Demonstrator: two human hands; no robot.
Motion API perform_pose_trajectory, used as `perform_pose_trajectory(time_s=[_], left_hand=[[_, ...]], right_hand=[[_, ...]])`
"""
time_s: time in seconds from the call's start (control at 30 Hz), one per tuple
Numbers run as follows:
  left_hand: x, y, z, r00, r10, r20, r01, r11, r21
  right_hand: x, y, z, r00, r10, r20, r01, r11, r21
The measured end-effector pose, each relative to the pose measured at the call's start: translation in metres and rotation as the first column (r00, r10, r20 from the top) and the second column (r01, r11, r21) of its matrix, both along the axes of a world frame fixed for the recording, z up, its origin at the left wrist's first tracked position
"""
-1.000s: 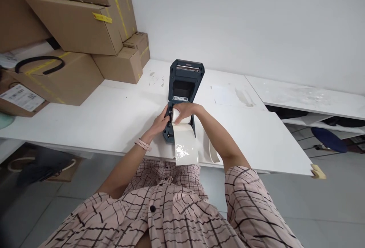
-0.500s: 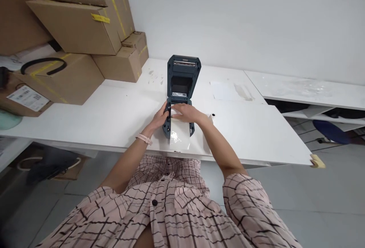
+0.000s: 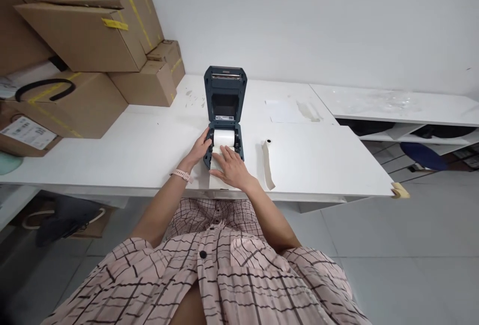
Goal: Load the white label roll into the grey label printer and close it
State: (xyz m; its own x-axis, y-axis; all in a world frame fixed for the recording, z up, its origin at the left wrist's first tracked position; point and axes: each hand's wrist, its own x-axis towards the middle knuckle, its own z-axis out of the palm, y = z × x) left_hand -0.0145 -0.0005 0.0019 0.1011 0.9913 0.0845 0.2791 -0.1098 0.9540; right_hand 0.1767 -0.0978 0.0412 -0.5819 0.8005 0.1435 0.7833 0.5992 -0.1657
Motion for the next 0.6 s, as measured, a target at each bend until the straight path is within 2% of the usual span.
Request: perform_pose_trajectory(time_s=[0.2, 0.33, 0.4, 0.5, 0.57, 0.6], left_hand=[[0.004, -0.015, 0.014, 0.999, 0.007, 0.040, -0.006, 0.999, -0.042], [0.008, -0.047, 0.024, 0.994, 0.008, 0.105, 0.008, 0.987, -0.160], [0.011, -0.066, 0.026, 0.993, 0.004, 0.119, 0.016, 0.987, -0.160], [0.012, -0.085, 0.024, 0.994, -0.012, 0.108, 0.029, 0.987, -0.157], [0.012, -0.090, 0.022, 0.994, -0.025, 0.109, 0.044, 0.984, -0.173], [0.011, -0.090, 0.022, 0.993, -0.034, 0.117, 0.056, 0.981, -0.186]], right_hand=[[0.005, 0.001, -0.005, 1.000, 0.020, -0.017, -0.020, 1.000, -0.004], [0.005, -0.001, -0.007, 0.999, 0.032, -0.044, -0.034, 0.999, -0.037], [0.008, -0.005, -0.005, 0.997, 0.036, -0.069, -0.041, 0.997, -0.072], [0.021, -0.009, 0.008, 0.980, 0.093, -0.174, -0.123, 0.978, -0.168], [0.037, 0.001, 0.024, 0.933, 0.119, -0.339, -0.197, 0.959, -0.205], [0.046, 0.013, 0.034, 0.890, 0.097, -0.446, -0.196, 0.964, -0.182]])
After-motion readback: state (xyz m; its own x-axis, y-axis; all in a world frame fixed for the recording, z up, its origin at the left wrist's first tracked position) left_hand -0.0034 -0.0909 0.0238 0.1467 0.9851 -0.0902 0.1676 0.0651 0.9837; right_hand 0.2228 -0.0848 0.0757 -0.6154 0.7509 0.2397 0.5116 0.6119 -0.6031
